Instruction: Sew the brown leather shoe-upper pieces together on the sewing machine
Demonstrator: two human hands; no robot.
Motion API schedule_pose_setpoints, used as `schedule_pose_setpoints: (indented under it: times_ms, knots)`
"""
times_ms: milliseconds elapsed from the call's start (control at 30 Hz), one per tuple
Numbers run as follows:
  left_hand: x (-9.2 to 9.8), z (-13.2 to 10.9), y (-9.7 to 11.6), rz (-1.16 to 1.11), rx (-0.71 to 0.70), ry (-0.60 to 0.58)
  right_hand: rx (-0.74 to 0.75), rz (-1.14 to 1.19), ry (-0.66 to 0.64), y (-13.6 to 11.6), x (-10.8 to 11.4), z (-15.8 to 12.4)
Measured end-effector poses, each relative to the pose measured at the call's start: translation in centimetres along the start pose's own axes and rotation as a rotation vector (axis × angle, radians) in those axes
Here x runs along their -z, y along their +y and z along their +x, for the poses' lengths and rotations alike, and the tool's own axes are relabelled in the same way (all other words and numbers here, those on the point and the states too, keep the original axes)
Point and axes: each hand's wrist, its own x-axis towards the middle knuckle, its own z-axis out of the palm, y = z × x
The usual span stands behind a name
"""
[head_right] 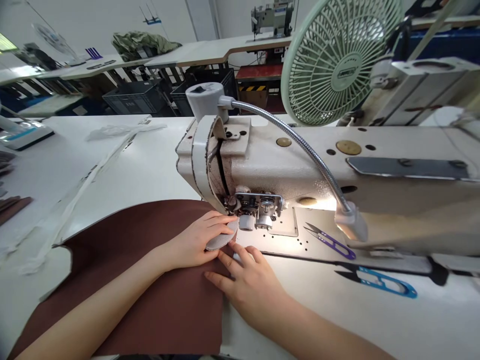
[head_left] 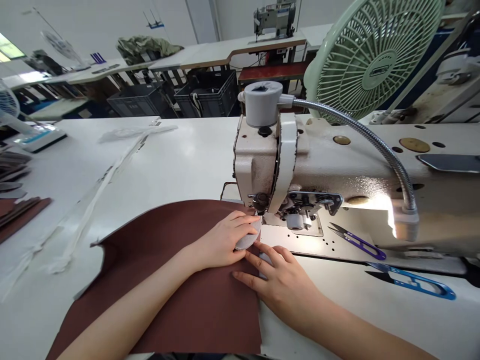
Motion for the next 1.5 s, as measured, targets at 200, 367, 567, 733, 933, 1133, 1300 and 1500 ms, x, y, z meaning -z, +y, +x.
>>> schedule_pose_setpoints:
  times_ms: [200,367,567,733,933,1133,1300,1500]
  knots:
    - [0.2,0.3,-0.2,-0.007,0.004,-0.008,0.003,-0.002,0.002,0.2,-0.2,0.0]
    - [0.4,0.7,-0.5,0.019,0.034,-0.015,0.001,-0.035,0.042,0.5,-0.5,0.0]
    - [0.6,-0.1,0.1,0.140,-0.017,-0.070,0.098,-0.112,0.007,-1.0,0.1,-0.3]
    - [-0.1,-0.6,-0.1,0.289,-0.031,-0.042,0.179,-0.131,-0.045,-1.7,0.6,-0.6]
    - [-0.9,-0.1,-0.1,0.336,0.006,0.017,0.198,-0.153,-0.015,-1.1,0.8,-0.3]
    - [-1.8,0.6,-0.3,0.388,0.022,0.112,0.176,-0.164,0.045,-0.2,0.7,-0.2]
    - [-2.8,1.4,-0.1,0.471,0.050,0.159,0.139,-0.157,0.054,0.6,0.6,0.0]
    - [-1.6,1.0,-0.5,0.373,-0.058,0.170,0.110,-0.162,0.136,0.8,0.6,-0.2]
